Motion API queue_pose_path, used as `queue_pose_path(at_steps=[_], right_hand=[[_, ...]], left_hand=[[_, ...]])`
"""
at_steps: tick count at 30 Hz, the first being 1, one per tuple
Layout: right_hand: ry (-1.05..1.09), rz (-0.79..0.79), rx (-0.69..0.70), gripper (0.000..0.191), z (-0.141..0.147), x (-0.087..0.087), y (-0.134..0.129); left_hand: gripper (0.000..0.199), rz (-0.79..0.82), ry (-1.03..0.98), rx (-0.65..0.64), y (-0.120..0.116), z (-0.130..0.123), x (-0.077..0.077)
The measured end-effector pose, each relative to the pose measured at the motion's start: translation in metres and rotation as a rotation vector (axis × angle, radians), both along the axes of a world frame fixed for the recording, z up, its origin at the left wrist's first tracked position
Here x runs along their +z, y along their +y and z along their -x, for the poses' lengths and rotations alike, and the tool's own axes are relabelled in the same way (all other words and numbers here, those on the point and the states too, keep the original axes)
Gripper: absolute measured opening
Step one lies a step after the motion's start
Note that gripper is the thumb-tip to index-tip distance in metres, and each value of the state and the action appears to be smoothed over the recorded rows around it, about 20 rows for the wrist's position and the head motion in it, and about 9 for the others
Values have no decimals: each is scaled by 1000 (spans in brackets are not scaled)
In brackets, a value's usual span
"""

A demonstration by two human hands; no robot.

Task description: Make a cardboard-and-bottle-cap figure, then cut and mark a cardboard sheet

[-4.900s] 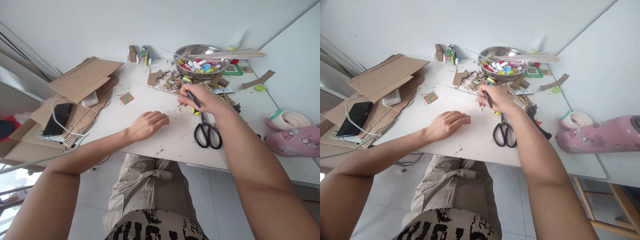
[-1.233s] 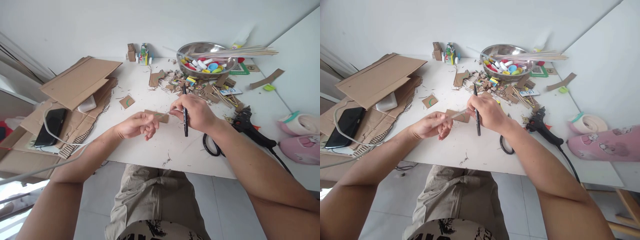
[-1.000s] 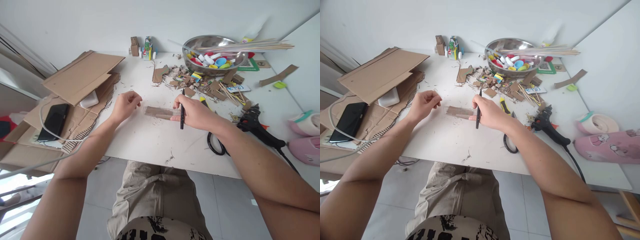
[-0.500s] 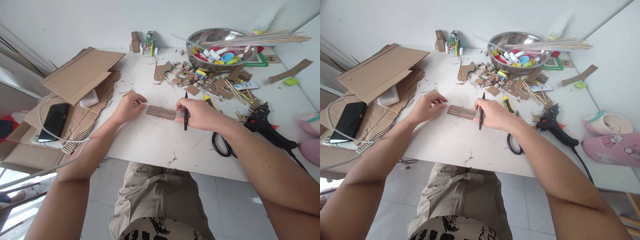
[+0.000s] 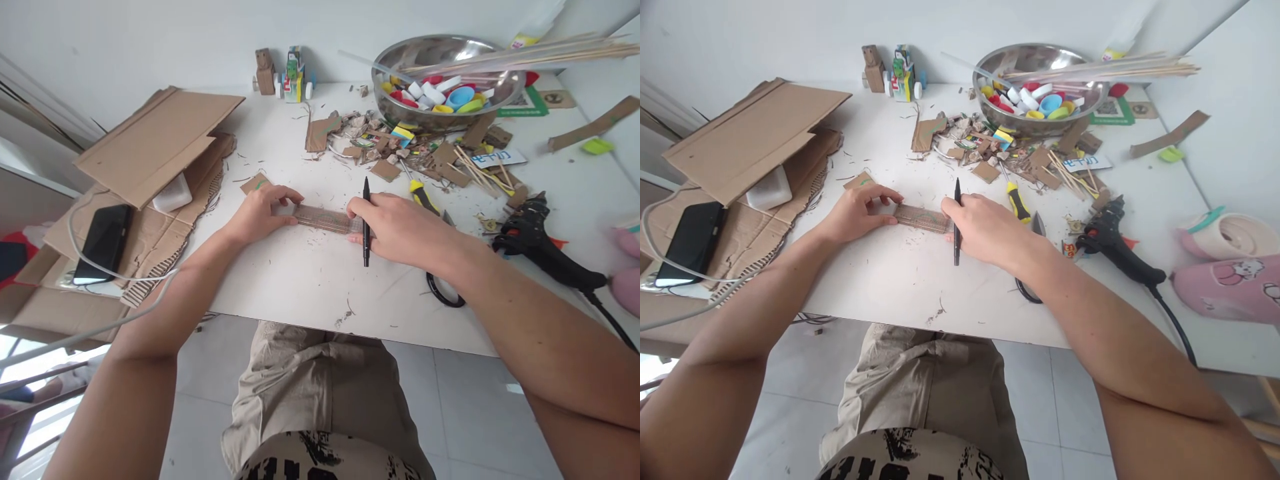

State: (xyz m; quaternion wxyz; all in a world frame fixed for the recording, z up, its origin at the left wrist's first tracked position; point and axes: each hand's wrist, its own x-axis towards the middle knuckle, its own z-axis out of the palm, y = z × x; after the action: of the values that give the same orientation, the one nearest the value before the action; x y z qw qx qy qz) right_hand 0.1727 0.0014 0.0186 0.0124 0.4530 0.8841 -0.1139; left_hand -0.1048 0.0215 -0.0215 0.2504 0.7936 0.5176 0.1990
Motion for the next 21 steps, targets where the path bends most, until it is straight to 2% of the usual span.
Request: queue_pose_path(at_steps=[4,10,21], right_hand=[[-1,27,-40,14,-1,-6,5],[189,97,-11,17,-12,-14,17],[293,132,-18,24,-14,-17,20]], left_hand=[[35,-7,0,10,0,1,1],[34,-7,-43,65,0,3,-2],[33,7,-50,95,1,2,-2]])
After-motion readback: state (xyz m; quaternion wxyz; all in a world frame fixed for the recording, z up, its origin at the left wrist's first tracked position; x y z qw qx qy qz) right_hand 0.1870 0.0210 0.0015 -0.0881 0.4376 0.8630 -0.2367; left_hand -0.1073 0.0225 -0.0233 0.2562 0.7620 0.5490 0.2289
